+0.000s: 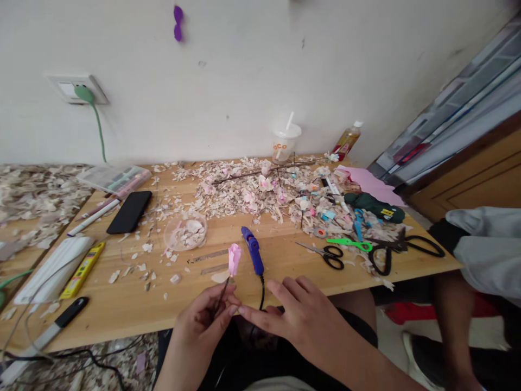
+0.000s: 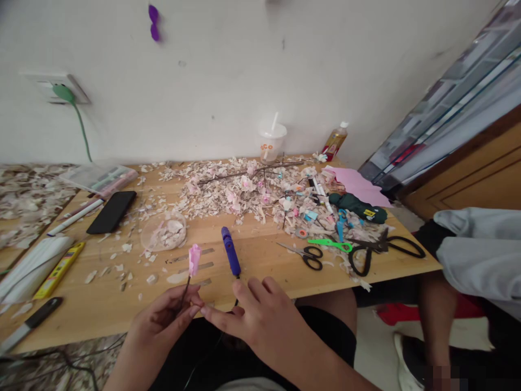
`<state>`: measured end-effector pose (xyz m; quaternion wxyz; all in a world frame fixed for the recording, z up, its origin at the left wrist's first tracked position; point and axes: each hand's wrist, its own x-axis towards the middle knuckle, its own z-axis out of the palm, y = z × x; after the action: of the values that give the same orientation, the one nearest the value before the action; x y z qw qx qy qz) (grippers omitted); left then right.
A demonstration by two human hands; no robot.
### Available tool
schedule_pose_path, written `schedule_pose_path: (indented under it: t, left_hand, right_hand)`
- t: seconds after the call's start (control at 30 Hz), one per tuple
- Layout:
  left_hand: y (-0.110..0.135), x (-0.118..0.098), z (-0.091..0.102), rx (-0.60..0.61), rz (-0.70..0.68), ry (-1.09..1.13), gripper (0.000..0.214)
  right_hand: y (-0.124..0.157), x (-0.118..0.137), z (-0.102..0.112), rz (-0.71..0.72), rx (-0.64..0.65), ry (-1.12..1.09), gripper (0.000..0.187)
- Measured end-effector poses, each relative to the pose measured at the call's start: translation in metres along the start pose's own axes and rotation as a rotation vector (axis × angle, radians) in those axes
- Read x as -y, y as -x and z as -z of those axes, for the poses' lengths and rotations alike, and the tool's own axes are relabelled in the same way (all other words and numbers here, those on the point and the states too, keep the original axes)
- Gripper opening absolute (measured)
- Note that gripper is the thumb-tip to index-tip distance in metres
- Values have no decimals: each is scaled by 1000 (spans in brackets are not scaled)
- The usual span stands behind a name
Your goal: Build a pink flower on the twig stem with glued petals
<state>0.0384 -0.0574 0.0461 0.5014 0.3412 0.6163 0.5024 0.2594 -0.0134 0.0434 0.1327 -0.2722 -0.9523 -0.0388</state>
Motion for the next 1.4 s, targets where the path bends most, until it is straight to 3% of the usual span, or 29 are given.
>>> schedule_pose_path:
  t: [0.13,0.37,0.5,0.57,0.63,0.73,0.87,0.93,1.03,1.13,1.27,1.4]
  left_hand:
    - [4,-4,1,20,-8,40,25]
    - [9,7,1,-8,7,101,29]
    - [3,10,3,34,20,112,29]
    - [-3,14,7,42,28,109,30]
    - [-10,20,13,6,42,112,35]
    - [-15,30,23,-51,47,109,44]
    - [-12,34,36,-82,17,12,52]
    - [-9,33,42,-97,-10,-64,54]
    - [-4,32,50,-139,-108,-163,50]
    - [0,33,54,-200,-255,-248,37]
    - [5,37,56,-237,-466,-394,25]
    - [9,40,62,-287,-588,-666,21]
  right_hand:
    - [-2,-3,0,13,-18,-37,66]
    - [-5,-4,0,25,-43,-75,68]
    - [-1,-2,-5,7,-46,-153,52]
    - [4,0,-14,-79,-122,-289,36]
    - [9,0,-26,-282,-235,-427,20]
    - [13,-4,-44,-587,-314,-466,25]
    - [5,-17,-61,-668,-275,-457,39]
    - [-4,-21,-63,-682,-298,-448,30]
    - [-16,-15,-53,-712,-392,-402,42]
    - [-24,2,-27,-663,-522,-382,26]
    - [-31,21,3,-534,-514,-405,19]
    - [-32,26,11,-506,-525,-317,25]
